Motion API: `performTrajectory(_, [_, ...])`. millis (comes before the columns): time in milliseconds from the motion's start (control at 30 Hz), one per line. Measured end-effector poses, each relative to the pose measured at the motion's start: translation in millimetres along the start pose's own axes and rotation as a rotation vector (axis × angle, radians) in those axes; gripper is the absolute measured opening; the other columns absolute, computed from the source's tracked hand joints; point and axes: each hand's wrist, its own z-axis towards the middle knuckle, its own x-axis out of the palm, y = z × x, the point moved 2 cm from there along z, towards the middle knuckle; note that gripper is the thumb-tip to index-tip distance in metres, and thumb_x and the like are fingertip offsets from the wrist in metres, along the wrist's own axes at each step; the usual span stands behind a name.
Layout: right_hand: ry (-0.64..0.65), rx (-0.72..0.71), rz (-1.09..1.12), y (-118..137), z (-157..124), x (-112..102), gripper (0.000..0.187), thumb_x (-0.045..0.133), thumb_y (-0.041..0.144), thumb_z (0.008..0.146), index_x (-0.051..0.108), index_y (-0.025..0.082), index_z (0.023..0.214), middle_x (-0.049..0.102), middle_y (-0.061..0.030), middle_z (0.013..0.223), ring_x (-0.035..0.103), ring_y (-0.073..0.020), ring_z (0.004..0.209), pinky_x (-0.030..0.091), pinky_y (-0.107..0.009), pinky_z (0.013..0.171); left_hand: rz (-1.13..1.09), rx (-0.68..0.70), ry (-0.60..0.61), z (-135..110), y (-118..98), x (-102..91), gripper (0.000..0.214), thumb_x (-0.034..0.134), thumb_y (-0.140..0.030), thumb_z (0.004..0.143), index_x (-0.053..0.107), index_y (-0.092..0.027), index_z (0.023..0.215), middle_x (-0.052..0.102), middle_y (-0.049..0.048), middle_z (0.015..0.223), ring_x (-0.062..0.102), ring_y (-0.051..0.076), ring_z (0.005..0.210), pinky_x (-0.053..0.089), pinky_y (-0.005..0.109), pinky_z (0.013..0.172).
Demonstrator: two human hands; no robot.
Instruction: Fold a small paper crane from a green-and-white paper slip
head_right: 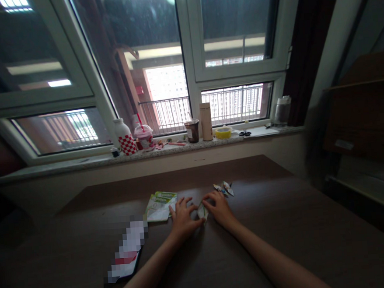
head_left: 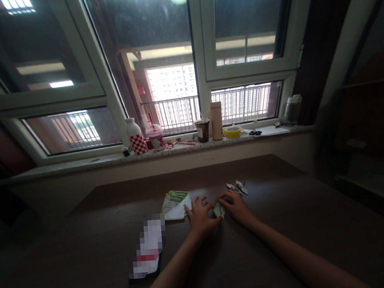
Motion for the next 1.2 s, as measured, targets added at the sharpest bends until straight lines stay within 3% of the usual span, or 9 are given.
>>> performTrajectory(400, [0.001,0.013,-0.016,-4.1,-1.5,-0.2,0.018,0.063,0.035,0.084,0.071,0.023,0.094,0.07,-0.0061,0.101,0.058,-0.0242,0.105,0.042,-0.039,0.098,0.027,-0.042,-0.018,1.3,2.1,2.3,0.042,0.069,-0.05,0.071,0.07,-0.032,0.109,0.047,0.005,0.149,0.024,0.034,0.146,-0.001,0.07,0.116])
performTrajectory(733, [0.052,0.013,-0.13,-6.7,-2.9,3.4,0.009,0.065,0.027,0.083,0.072,0.021,0.083,0.066,-0.0064,0.096,0.056,-0.0241,0.102,0.041,-0.037,0.095,0.018,-0.046,-0.06,1.9,3.7,2.8,0.04,0.07,-0.048,0.072,0.071,-0.03,0.107,0.049,0.0073,0.146,0.026,0.036,0.145,0.002,0.071,0.115])
performTrajectory(1000, [0.087,-0.014,-0.175,0.8,-5.8,3.8,0.009,0.065,0.028,0.085,0.072,0.023,0.086,0.065,-0.0063,0.1,0.054,-0.024,0.105,0.04,-0.036,0.095,-0.093,-0.064,-0.17,1.3,2.2,-1.7,0.021,0.064,-0.04,0.083,0.074,-0.032,0.101,0.053,0.0044,0.141,0.031,0.032,0.142,0.008,0.069,0.115])
performTrajectory(1200, [0.141,-0.068,-0.143,4.0,-7.8,4.4,0.007,0.068,0.028,0.084,0.072,0.023,0.086,0.065,-0.006,0.105,0.052,-0.0242,0.109,0.038,-0.039,0.099,-0.179,-0.028,-0.244,3.0,4.0,-2.9,0.009,0.07,-0.031,0.08,0.076,-0.032,0.087,0.059,0.0022,0.133,0.039,0.03,0.135,0.009,0.07,0.115])
